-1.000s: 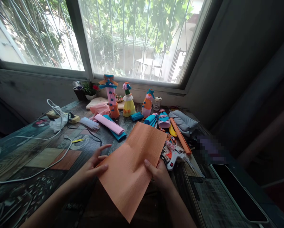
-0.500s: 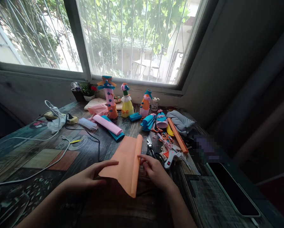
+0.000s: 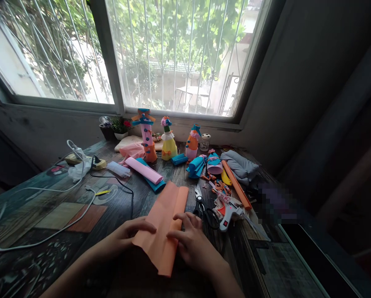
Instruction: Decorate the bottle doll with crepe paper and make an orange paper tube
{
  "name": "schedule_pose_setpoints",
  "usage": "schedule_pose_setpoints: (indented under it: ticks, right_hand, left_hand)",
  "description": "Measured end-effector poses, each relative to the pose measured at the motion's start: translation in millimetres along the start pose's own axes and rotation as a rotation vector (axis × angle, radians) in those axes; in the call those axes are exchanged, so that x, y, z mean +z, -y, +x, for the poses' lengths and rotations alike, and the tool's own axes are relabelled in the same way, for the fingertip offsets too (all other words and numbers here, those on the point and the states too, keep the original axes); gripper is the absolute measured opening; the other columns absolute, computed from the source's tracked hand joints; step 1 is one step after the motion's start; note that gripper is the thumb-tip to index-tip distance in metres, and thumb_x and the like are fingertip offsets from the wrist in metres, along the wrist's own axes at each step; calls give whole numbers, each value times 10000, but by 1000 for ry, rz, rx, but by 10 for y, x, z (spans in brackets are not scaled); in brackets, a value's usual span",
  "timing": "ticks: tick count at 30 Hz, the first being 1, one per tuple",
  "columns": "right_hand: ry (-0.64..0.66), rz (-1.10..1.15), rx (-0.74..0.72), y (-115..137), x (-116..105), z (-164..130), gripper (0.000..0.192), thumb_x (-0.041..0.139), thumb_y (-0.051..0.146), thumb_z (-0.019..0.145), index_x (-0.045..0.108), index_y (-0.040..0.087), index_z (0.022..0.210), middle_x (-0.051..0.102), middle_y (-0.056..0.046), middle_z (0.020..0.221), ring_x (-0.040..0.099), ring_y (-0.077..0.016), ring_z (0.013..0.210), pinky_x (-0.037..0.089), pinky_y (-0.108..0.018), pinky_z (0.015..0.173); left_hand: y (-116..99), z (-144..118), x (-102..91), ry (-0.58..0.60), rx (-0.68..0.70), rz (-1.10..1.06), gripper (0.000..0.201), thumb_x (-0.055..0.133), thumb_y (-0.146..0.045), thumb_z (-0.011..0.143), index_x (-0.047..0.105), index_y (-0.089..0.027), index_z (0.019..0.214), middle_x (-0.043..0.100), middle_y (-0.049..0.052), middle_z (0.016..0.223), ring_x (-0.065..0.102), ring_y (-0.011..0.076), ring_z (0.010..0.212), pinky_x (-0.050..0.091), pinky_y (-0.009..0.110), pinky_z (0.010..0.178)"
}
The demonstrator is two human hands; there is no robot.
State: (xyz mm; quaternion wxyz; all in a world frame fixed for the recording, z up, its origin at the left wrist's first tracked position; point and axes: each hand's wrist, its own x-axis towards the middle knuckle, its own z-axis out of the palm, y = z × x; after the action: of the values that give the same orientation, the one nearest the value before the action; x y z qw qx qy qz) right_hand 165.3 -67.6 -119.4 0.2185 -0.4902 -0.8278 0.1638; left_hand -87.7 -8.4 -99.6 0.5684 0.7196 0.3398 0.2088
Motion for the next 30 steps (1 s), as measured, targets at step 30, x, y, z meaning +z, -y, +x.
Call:
schedule_pose_setpoints:
  ticks: [30]
  right_hand:
    - [-499,894,264,-138,-141,83,312,640,465,782,659,174,672,680,-78,915,636,-210,785,503,-295,650]
  left_hand:
    - [155,74,-52,-265,-104,-377,382,739,-481,676,740,-166,893,690,83,1030,593,293,1015,462,386,920]
